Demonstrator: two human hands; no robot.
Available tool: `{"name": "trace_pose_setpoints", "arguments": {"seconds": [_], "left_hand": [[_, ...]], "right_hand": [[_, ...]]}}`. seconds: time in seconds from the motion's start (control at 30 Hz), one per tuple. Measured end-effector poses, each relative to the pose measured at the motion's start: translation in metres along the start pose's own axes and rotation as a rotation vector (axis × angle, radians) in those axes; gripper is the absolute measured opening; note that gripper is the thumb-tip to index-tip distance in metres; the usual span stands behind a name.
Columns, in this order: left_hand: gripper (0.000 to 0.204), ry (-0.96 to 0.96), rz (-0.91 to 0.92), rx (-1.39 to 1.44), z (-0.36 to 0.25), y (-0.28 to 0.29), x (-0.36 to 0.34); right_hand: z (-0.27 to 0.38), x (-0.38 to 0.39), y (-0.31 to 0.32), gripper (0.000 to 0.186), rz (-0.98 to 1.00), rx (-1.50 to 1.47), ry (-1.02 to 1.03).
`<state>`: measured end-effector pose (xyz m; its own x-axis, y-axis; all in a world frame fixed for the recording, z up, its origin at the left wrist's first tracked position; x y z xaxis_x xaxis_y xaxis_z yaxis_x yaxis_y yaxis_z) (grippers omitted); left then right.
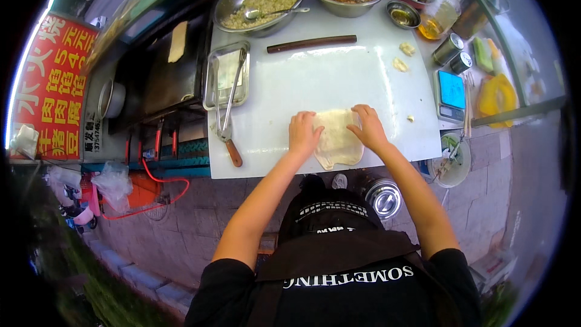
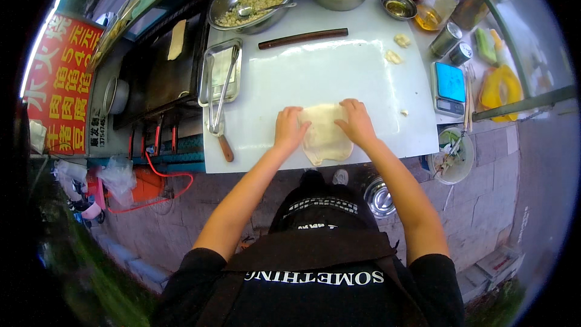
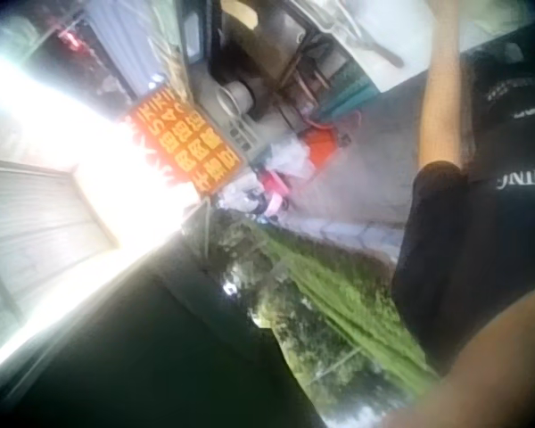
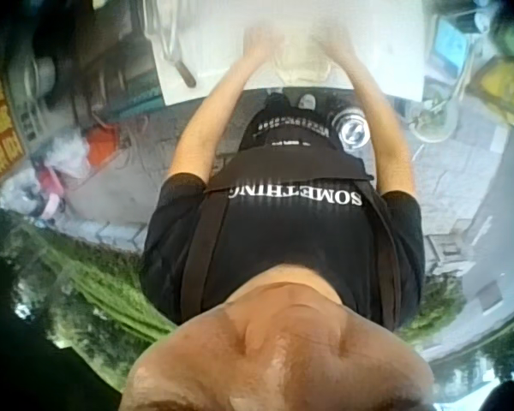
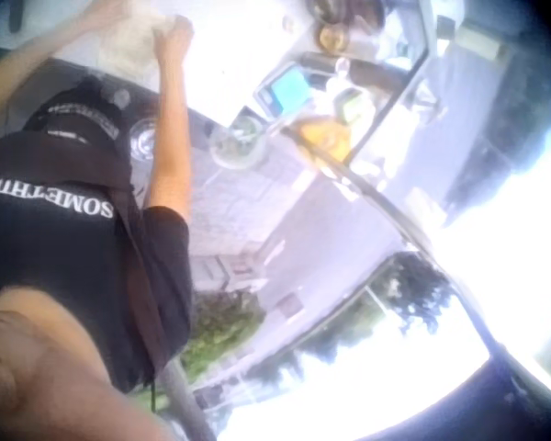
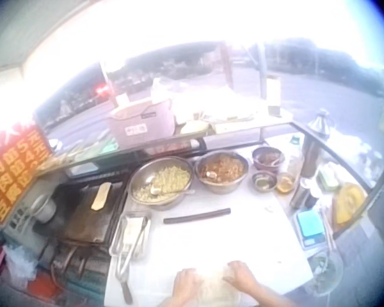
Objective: The person rolls out dough on a white cutting board using a rolling pin, then places it on a flat-top grill. They use tongs to flip the cooking dough and a spatula to press it. The person also handles a large metal pot containing dough, kneading it by hand.
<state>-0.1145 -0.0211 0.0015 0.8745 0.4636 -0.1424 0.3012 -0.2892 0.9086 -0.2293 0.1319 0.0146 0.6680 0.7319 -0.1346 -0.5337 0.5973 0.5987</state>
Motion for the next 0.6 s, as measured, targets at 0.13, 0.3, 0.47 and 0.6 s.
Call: {"name": "trace_pose_setpoints", "arguments": {"seconds": [0.13,0.3,0.47,0.6], "left_hand": [[0.053,0.145,0.481,-0.020,0.030,-0.052,-0.044],[0.047,0.155,0.831,-0.169,0.023,-0.065,-0.049],[0.033,0.005,0.677,0.051,0.009,-0.067,-0.042],[0.030,-0.127,0.460,0.495,-0.001,-0.057,-0.022]], "right_hand": [[-0.030,-0.038,-0.027,0.058,0.168,0.029,-0.219],[-0.054,-0.051,-0.053,0.073,0.457,0.108,-0.442],[-0.049,-0.055,-0.055,0.049,0.530,0.162,-0.360],[-0.030,-0.042,-0.050,0.034,0.530,0.022,-0.266]]}}
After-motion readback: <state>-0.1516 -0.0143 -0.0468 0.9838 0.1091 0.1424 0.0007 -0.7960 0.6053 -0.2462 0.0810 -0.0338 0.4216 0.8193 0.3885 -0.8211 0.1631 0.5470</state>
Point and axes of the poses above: each hand's wrist, its own x-axis away from the middle knuckle, its own y-axis out of the back of the hand, z = x × y, the point moved 10 cm from there along -x, towards the middle knuckle, and after that the axes turned 14 degrees about -x, right-handed, at the moved point
